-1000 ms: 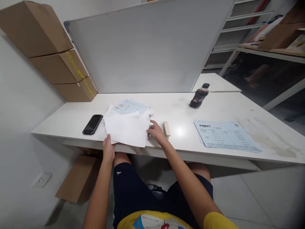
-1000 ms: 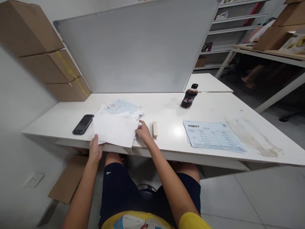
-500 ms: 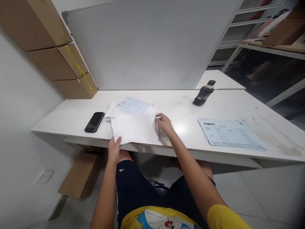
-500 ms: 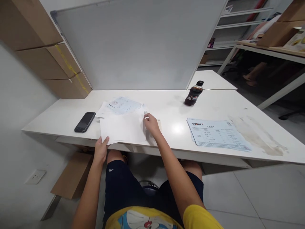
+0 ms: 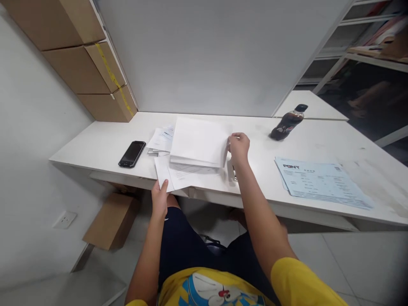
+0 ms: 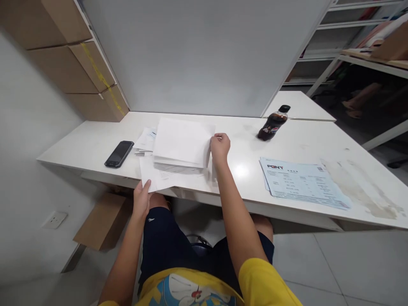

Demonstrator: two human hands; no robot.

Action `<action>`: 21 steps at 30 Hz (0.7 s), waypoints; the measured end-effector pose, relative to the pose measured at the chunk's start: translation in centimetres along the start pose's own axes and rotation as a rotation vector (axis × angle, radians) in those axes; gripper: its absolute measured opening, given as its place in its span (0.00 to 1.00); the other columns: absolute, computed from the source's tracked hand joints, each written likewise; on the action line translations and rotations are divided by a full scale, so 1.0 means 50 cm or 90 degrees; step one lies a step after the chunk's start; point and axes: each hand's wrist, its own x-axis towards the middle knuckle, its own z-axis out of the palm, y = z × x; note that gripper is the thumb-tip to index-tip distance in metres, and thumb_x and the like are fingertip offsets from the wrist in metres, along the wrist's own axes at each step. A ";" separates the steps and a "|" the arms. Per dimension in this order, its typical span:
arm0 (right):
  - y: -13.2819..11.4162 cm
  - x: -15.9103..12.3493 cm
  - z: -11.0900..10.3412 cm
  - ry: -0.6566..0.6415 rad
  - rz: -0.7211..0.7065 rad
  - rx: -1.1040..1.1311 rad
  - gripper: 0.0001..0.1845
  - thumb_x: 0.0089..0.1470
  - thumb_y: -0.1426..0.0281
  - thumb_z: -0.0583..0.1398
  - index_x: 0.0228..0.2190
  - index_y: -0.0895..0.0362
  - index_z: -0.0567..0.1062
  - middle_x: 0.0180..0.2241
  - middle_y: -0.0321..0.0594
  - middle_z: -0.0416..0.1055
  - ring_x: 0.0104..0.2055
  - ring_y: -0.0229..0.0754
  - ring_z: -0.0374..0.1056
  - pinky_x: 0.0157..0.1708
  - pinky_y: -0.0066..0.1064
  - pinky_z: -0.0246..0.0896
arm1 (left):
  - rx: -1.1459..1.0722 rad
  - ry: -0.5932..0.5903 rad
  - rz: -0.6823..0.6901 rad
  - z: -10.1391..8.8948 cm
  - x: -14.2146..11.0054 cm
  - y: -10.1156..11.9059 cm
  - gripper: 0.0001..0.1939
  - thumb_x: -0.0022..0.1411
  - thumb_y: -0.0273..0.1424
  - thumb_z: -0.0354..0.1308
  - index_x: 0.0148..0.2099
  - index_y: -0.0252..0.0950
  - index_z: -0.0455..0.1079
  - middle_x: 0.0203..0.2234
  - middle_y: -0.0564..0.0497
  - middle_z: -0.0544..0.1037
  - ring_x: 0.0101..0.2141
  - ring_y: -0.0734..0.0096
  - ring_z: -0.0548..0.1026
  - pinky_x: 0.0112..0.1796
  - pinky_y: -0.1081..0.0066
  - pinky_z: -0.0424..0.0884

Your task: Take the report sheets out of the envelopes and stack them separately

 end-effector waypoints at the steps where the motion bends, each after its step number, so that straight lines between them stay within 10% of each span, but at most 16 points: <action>1: -0.004 0.008 0.016 0.003 0.013 0.014 0.10 0.45 0.73 0.55 0.34 0.54 0.67 0.20 0.27 0.58 0.18 0.33 0.55 0.18 0.26 0.51 | 0.034 0.010 0.008 0.008 -0.005 0.003 0.22 0.52 0.38 0.67 0.48 0.34 0.75 0.44 0.42 0.81 0.42 0.58 0.79 0.37 0.66 0.77; 9: 0.006 0.000 0.084 -0.100 0.066 -0.001 0.35 0.52 0.66 0.55 0.60 0.56 0.54 0.45 0.46 0.70 0.31 0.39 0.72 0.29 0.31 0.67 | 0.320 0.106 0.085 0.038 -0.044 -0.019 0.15 0.49 0.26 0.67 0.42 0.38 0.74 0.39 0.44 0.80 0.45 0.51 0.78 0.47 0.57 0.73; 12: 0.051 -0.073 0.046 -0.109 -0.068 -0.108 0.38 0.54 0.60 0.56 0.62 0.53 0.52 0.60 0.54 0.60 0.52 0.50 0.69 0.48 0.45 0.67 | 0.272 0.134 0.059 0.013 -0.054 -0.045 0.14 0.50 0.27 0.66 0.42 0.37 0.74 0.40 0.44 0.80 0.45 0.53 0.78 0.47 0.59 0.73; 15: 0.095 -0.184 0.012 -0.122 -0.137 -0.227 0.41 0.51 0.60 0.59 0.62 0.59 0.54 0.63 0.59 0.56 0.65 0.61 0.51 0.62 0.59 0.46 | 0.156 0.164 0.045 -0.018 -0.055 -0.064 0.18 0.50 0.28 0.66 0.45 0.36 0.72 0.42 0.45 0.80 0.45 0.57 0.78 0.48 0.62 0.74; 21: 0.103 -0.307 -0.021 -0.186 -0.052 -0.094 0.36 0.54 0.61 0.57 0.62 0.53 0.55 0.63 0.50 0.57 0.66 0.54 0.52 0.64 0.52 0.49 | -0.011 0.071 0.003 -0.066 -0.043 -0.060 0.29 0.43 0.32 0.73 0.50 0.35 0.73 0.44 0.45 0.81 0.46 0.59 0.79 0.52 0.61 0.72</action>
